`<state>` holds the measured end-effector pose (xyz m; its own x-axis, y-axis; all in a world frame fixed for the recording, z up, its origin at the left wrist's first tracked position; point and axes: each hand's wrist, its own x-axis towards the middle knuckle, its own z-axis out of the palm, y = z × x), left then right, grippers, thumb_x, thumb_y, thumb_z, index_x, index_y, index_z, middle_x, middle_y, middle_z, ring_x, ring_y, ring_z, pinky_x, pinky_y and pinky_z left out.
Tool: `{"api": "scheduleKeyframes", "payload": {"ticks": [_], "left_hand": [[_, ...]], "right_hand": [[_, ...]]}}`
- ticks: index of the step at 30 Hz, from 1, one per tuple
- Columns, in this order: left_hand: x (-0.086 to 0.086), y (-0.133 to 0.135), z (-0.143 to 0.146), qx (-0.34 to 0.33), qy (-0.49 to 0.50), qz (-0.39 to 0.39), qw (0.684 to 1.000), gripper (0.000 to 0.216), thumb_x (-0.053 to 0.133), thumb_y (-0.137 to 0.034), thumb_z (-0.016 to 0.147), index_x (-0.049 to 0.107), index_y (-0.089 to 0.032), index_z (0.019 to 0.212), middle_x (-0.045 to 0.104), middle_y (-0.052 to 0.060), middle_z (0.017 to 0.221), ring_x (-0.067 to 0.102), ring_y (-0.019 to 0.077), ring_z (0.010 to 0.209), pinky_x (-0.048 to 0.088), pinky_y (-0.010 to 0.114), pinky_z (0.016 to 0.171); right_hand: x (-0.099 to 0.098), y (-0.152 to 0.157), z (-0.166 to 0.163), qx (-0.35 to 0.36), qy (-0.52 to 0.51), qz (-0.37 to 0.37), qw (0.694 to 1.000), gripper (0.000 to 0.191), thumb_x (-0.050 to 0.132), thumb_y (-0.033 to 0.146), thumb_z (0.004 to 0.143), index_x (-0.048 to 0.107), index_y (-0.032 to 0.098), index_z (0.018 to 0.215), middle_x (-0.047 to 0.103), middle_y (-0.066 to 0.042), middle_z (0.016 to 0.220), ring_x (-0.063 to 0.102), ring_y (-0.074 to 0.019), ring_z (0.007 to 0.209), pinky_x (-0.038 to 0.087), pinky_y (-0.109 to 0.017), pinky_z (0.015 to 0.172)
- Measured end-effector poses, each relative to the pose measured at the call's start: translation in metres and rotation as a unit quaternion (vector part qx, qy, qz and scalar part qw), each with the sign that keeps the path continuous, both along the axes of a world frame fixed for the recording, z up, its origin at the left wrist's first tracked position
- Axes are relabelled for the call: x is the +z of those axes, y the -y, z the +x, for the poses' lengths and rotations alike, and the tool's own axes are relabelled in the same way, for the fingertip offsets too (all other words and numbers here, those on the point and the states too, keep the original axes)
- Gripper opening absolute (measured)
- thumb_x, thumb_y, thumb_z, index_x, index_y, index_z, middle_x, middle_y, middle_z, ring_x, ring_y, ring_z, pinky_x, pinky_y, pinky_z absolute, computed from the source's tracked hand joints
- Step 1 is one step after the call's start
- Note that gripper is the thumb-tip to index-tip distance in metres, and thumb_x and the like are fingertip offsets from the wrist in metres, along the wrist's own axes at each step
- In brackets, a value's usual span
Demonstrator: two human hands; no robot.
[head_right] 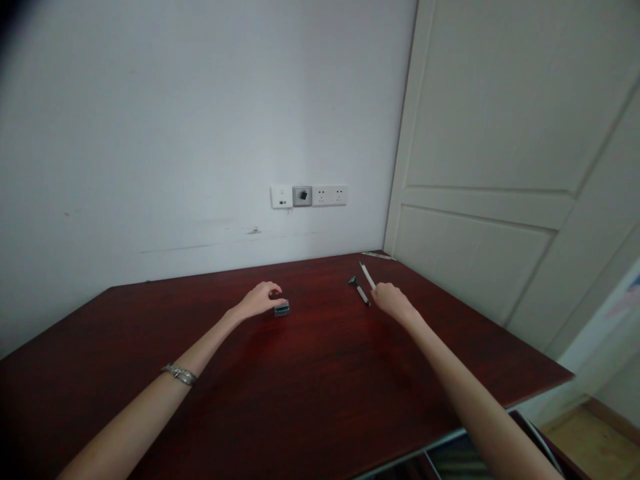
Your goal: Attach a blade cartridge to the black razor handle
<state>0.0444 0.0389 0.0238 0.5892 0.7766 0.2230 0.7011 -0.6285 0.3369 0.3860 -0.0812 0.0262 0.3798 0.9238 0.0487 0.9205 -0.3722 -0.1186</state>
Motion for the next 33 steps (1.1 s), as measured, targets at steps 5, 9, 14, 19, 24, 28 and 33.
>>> {"api": "scheduleKeyframes", "payload": {"ticks": [5,9,14,19,24,28,33], "left_hand": [[-0.014,-0.01,-0.015,-0.043,-0.027,-0.042,0.998,0.057,0.061,-0.056,0.068,0.06,-0.015,0.107,0.061,0.01,0.107,0.053,0.0229,0.1,0.041,0.029,0.083],[-0.017,-0.009,-0.016,-0.058,-0.042,-0.043,0.997,0.062,0.063,-0.058,0.064,0.059,-0.016,0.109,0.059,0.01,0.106,0.05,0.0249,0.101,0.039,0.03,0.085],[-0.014,-0.003,-0.015,-0.067,-0.068,-0.025,0.995,0.057,0.064,-0.053,0.065,0.061,-0.015,0.107,0.058,0.01,0.102,0.048,0.0254,0.097,0.038,0.032,0.084],[-0.013,0.001,-0.015,-0.065,-0.076,-0.025,0.995,0.05,0.062,-0.048,0.067,0.062,-0.016,0.105,0.057,0.01,0.099,0.047,0.0255,0.095,0.038,0.033,0.083],[-0.018,0.0,-0.017,-0.062,-0.059,-0.031,0.996,0.045,0.062,-0.046,0.068,0.063,-0.016,0.101,0.058,0.009,0.095,0.047,0.0251,0.094,0.039,0.032,0.082],[-0.025,-0.006,-0.017,-0.052,-0.038,-0.036,0.997,0.049,0.062,-0.045,0.068,0.059,-0.016,0.108,0.058,0.008,0.097,0.048,0.0249,0.097,0.039,0.032,0.084],[-0.025,-0.008,-0.017,-0.049,-0.048,-0.041,0.997,0.052,0.061,-0.046,0.068,0.059,-0.014,0.109,0.057,0.01,0.098,0.047,0.0257,0.098,0.039,0.033,0.083]], "right_hand": [[-0.021,-0.005,0.028,0.03,-0.004,-0.066,0.997,0.038,0.04,0.029,0.09,0.064,0.003,0.102,0.063,-0.026,0.104,0.062,-0.0305,0.097,0.044,-0.034,0.077],[-0.029,-0.01,0.036,0.047,-0.001,-0.085,0.995,0.038,0.04,0.03,0.09,0.064,0.003,0.101,0.063,-0.024,0.106,0.062,-0.0278,0.099,0.043,-0.032,0.079],[-0.03,-0.012,0.038,0.067,0.016,-0.096,0.993,0.041,0.038,0.032,0.09,0.064,0.003,0.103,0.062,-0.024,0.108,0.062,-0.0287,0.097,0.043,-0.034,0.078],[-0.028,-0.011,0.041,0.072,0.02,-0.125,0.989,0.043,0.036,0.033,0.09,0.064,0.003,0.103,0.062,-0.023,0.107,0.062,-0.0299,0.097,0.044,-0.036,0.078],[-0.026,-0.005,0.042,0.067,0.043,-0.132,0.988,0.047,0.033,0.039,0.091,0.064,0.006,0.105,0.061,-0.022,0.11,0.061,-0.0311,0.099,0.045,-0.037,0.077],[-0.018,0.0,0.04,0.053,0.048,-0.114,0.991,0.051,0.03,0.043,0.091,0.065,0.007,0.101,0.061,-0.023,0.109,0.061,-0.0323,0.098,0.045,-0.038,0.074],[0.0,0.005,0.022,0.079,0.063,-0.071,0.992,0.047,0.032,0.044,0.091,0.066,0.011,0.094,0.063,-0.02,0.103,0.062,-0.0309,0.094,0.044,-0.035,0.072]]}}
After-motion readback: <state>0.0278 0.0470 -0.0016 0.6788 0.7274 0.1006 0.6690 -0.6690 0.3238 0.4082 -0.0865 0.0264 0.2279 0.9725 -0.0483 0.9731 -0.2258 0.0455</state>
